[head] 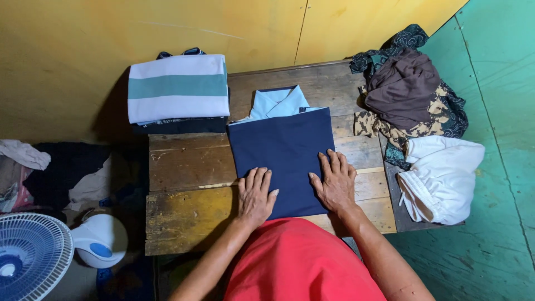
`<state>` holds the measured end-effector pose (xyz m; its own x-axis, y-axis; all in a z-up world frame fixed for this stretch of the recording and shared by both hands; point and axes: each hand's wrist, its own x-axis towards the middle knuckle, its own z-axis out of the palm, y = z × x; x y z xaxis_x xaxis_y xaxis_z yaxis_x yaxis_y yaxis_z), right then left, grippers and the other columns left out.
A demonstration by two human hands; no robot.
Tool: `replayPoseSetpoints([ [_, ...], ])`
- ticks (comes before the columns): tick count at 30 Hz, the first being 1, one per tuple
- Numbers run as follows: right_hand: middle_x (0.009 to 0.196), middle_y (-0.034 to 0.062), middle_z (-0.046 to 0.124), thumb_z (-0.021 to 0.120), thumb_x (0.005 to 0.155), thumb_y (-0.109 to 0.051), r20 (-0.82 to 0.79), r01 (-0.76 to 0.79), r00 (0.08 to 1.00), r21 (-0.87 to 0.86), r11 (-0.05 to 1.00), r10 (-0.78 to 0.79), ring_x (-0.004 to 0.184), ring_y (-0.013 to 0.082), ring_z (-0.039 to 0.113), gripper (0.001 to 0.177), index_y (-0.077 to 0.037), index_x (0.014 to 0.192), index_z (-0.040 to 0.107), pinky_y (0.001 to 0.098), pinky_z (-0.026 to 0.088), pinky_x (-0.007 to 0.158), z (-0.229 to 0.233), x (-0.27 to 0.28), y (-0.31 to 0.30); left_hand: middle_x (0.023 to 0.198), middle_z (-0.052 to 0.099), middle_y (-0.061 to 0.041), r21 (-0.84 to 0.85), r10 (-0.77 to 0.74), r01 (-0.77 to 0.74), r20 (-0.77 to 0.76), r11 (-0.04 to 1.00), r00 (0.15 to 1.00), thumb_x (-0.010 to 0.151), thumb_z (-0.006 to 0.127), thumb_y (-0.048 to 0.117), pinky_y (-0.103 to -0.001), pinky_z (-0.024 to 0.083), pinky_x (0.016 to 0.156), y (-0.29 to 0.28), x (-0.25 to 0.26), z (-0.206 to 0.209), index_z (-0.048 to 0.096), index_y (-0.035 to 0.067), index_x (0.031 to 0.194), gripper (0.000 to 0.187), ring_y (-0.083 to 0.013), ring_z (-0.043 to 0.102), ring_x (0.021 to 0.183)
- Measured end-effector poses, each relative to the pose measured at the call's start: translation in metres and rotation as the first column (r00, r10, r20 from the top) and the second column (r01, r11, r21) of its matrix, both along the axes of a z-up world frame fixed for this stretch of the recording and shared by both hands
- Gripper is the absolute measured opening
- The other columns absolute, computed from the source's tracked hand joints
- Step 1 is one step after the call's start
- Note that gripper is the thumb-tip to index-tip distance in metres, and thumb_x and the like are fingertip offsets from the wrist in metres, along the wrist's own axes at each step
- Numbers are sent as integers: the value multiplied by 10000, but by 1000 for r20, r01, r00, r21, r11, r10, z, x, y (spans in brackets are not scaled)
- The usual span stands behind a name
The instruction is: Folding a blue and white polo shirt on a wooden bench.
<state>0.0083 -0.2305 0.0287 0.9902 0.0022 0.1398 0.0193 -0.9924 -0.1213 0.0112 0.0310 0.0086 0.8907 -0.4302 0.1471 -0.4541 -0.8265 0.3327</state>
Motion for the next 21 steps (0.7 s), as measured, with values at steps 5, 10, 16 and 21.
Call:
replayPoseSetpoints([
  [5, 1548, 84, 449, 442, 1028, -598, 1, -9, 1000, 10, 1000, 9, 1461, 287, 354, 617, -199, 1497, 486, 482, 304, 1067, 2, -1, 0, 1470, 494, -131, 60, 101, -106, 75, 993, 992, 1010, 489, 441, -539, 340, 1013, 4, -1, -2, 494, 91, 1455, 566, -342, 418, 1399],
  [10, 1546, 90, 445, 432, 1035, -594, -2, -13, 1000, 8, 1000, 13, 1454, 293, 352, 615, -188, 1494, 488, 485, 304, 1067, 2, 3, 0, 1487, 487, -120, 75, 183, -193, 127, 978, 975, 1010, 476, 442, -544, 331, 1016, 8, -5, -7, 500, 95, 1449, 561, -337, 415, 1402],
  [16, 1450, 100, 523, 670, 906, -423, 80, -185, 980, -4, 983, 185, 1394, 316, 431, 581, -177, 1416, 542, 491, 371, 1028, 22, 10, 31, 1493, 468, -134, 91, 122, -143, 208, 985, 971, 999, 503, 363, -529, 347, 1002, 5, -3, 0, 476, 113, 1476, 539, -351, 404, 1411],
  [21, 1438, 130, 540, 504, 1007, -495, 19, -430, 903, 47, 902, 430, 1377, 324, 454, 546, -177, 1451, 517, 454, 384, 985, 27, 5, 65, 1483, 476, -77, 85, -29, 14, 176, 996, 984, 1004, 482, 228, -494, 328, 1007, 7, 2, 3, 505, 168, 1469, 469, -308, 399, 1399],
])
